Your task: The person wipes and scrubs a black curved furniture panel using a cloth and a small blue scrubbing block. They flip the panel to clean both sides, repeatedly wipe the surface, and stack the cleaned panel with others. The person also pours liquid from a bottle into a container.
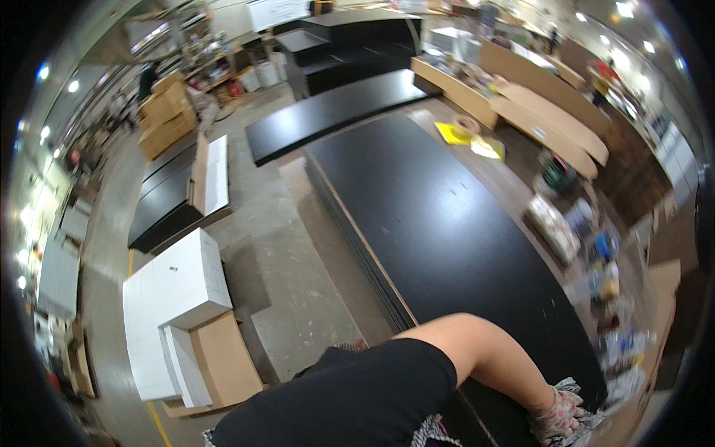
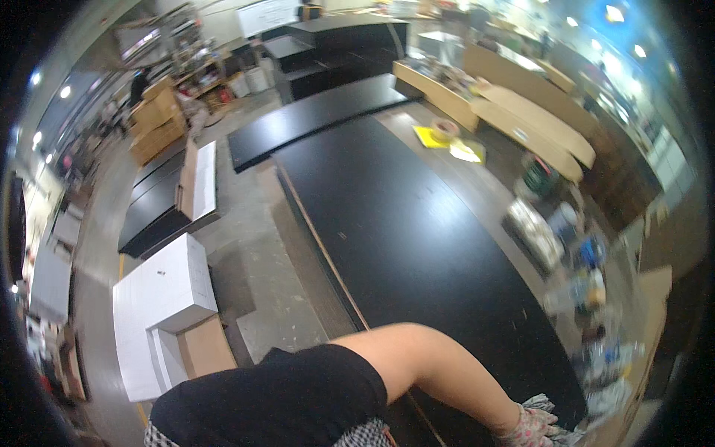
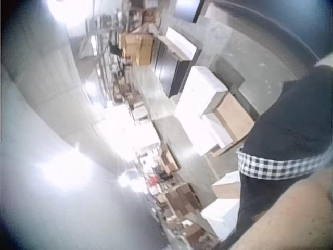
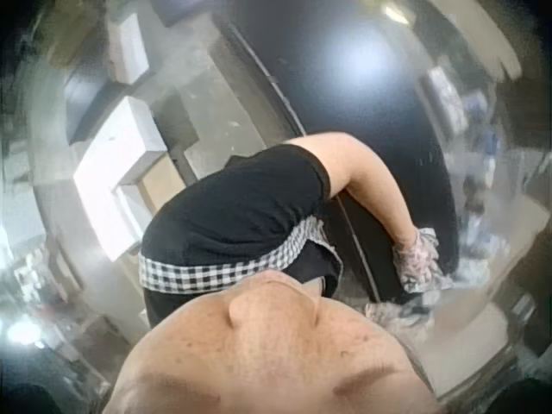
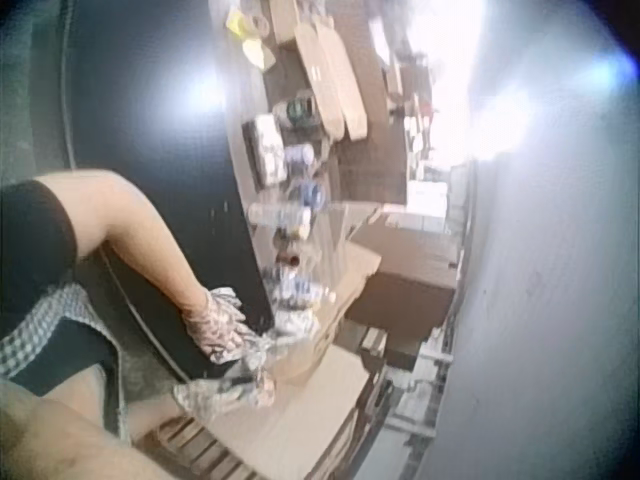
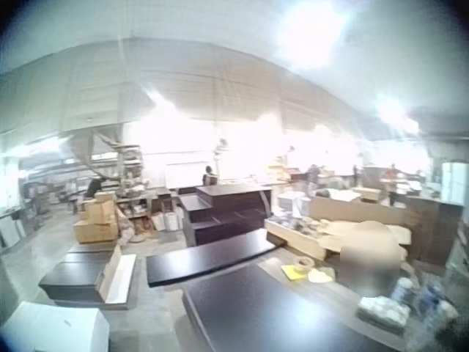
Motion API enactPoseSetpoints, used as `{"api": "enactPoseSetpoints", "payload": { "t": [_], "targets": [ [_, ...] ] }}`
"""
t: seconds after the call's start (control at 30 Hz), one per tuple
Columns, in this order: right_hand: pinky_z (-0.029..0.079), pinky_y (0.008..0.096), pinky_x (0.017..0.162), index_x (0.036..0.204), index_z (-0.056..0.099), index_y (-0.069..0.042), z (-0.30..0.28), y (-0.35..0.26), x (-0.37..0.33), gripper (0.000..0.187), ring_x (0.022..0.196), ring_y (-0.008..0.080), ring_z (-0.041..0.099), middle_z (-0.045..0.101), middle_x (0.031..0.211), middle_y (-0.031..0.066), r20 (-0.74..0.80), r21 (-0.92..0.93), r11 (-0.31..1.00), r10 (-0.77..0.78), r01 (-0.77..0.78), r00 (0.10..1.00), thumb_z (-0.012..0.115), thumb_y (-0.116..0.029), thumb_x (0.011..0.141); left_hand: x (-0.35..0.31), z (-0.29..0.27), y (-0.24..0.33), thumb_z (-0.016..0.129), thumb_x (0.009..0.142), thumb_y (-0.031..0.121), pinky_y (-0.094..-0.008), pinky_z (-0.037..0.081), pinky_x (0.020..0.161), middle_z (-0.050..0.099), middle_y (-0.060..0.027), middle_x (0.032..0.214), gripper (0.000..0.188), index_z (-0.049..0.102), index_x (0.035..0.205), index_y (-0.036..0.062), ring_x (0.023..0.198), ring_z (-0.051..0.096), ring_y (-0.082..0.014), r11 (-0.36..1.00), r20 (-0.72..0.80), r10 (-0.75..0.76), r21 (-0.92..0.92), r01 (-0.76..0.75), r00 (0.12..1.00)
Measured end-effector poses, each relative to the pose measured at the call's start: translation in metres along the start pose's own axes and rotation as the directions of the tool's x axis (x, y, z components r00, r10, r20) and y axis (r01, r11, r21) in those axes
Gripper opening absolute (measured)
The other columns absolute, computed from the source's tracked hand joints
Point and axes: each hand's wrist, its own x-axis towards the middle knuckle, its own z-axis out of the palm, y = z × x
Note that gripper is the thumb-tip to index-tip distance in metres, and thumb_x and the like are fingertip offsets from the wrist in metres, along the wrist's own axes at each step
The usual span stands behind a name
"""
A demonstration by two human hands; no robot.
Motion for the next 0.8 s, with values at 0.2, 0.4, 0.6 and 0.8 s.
{"api": "enactPoseSetpoints", "payload": {
  "t": [0.2, 0.4, 0.6, 0.8],
  "targets": [
    [0.048, 0.0375, 0.095, 0.130, 0.057, 0.003, -0.096, 0.016, -0.006, 0.040, 0.112, 0.0261, 0.058, 0.059, 0.129, 0.0163, -0.144, -0.045, 0.979, 0.192, -0.200, 0.971, 0.052, -0.012, 0.093, -0.030, -0.022, 0.044, 0.074, 0.078, 0.043, -0.0545, 0.026, 0.116, 0.043, -0.0208, 0.148, 0.078, 0.047, 0.141, 0.0060, 0.140, 0.037, -0.0388, 0.898, -0.040, 0.018, -0.438, -0.034, 0.999],
    [0.048, 0.0359, 0.096, 0.131, 0.057, 0.002, -0.165, 0.050, -0.033, 0.040, 0.112, 0.0244, 0.059, 0.058, 0.131, 0.0140, -0.293, 0.027, 0.896, 0.430, -0.443, 0.854, 0.052, -0.011, 0.093, -0.015, -0.070, -0.051, 0.067, 0.083, 0.040, -0.0501, 0.030, 0.116, 0.040, -0.0203, 0.151, 0.077, 0.041, 0.147, 0.0068, 0.141, 0.038, -0.0359, 0.864, 0.036, -0.479, 0.200, 0.463, 0.877],
    [0.051, 0.0398, 0.095, 0.120, 0.064, -0.005, -0.163, 0.049, -0.027, 0.035, 0.106, 0.0252, 0.064, 0.067, 0.117, 0.0142, 0.131, 0.018, 0.996, 0.086, -0.089, 0.988, 0.071, -0.014, 0.087, 0.041, -0.042, 0.043, 0.068, 0.078, 0.034, -0.0510, 0.028, 0.118, 0.037, -0.0175, 0.155, 0.078, 0.041, 0.147, 0.0089, 0.145, 0.032, -0.0350, 0.972, 0.351, 0.124, -0.232, -0.042, 0.928],
    [0.056, 0.0408, 0.080, 0.120, 0.064, -0.014, -0.131, 0.060, 0.000, 0.054, 0.098, 0.0319, 0.066, 0.066, 0.116, 0.0131, 0.463, -0.050, 0.996, -0.040, 0.071, 0.886, 0.079, 0.000, 0.071, -0.014, -0.084, -0.047, 0.066, 0.084, 0.025, -0.0450, 0.039, 0.109, 0.054, -0.0190, 0.139, 0.061, 0.049, 0.139, 0.0060, 0.128, 0.050, -0.0373, 0.717, -0.002, -0.691, 0.125, 0.686, 0.723]
  ]
}}
